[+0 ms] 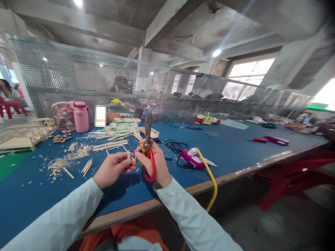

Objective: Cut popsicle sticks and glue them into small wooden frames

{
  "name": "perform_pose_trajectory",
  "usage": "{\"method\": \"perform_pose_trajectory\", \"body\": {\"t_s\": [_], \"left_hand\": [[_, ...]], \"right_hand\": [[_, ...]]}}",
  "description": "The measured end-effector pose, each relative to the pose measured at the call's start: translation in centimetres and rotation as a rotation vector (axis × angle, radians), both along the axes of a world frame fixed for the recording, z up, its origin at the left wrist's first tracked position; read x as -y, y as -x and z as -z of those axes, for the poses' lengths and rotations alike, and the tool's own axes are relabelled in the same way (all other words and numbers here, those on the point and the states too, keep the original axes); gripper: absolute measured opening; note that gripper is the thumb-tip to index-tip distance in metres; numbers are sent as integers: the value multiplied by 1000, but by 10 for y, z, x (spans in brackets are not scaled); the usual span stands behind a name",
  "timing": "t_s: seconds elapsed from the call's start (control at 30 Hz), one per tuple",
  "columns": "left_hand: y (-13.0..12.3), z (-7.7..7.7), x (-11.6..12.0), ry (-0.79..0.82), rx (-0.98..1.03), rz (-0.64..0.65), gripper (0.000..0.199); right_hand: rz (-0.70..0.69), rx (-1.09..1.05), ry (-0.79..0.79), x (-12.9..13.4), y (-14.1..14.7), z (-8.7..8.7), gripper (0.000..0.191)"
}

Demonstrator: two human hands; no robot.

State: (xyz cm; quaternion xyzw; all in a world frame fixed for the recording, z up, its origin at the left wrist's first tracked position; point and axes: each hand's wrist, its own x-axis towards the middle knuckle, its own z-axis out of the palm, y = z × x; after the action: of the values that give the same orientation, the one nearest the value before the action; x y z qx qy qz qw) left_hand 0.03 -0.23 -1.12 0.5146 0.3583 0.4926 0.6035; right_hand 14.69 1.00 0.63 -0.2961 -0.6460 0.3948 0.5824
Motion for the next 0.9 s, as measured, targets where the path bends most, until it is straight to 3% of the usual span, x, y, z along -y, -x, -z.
{"method": "perform_pose_trajectory", "body": {"t_s": [0.23, 0.4, 0.53, 0.7, 0.77, 0.9], "left_hand": [[0, 2, 0, 4, -32, 58, 35], [0, 0, 1, 39, -32, 46, 42], [0, -1, 0, 49, -22, -24, 43], [-2, -1, -1, 47, -22, -74, 39], [-3, -1, -2, 52, -26, -85, 40], [-5, 1, -2, 60, -42, -92, 41]], "right_hand": [[-76, 138, -52, 2, 2, 6, 30], [-65, 184, -7, 4, -8, -2, 29], [206, 376, 129, -6, -49, -11, 30], [551, 1119, 148, -2, -113, -7, 13], [609, 1319, 152, 4, -126, 0, 8], [695, 1459, 161, 2, -129, 14, 16]]}}
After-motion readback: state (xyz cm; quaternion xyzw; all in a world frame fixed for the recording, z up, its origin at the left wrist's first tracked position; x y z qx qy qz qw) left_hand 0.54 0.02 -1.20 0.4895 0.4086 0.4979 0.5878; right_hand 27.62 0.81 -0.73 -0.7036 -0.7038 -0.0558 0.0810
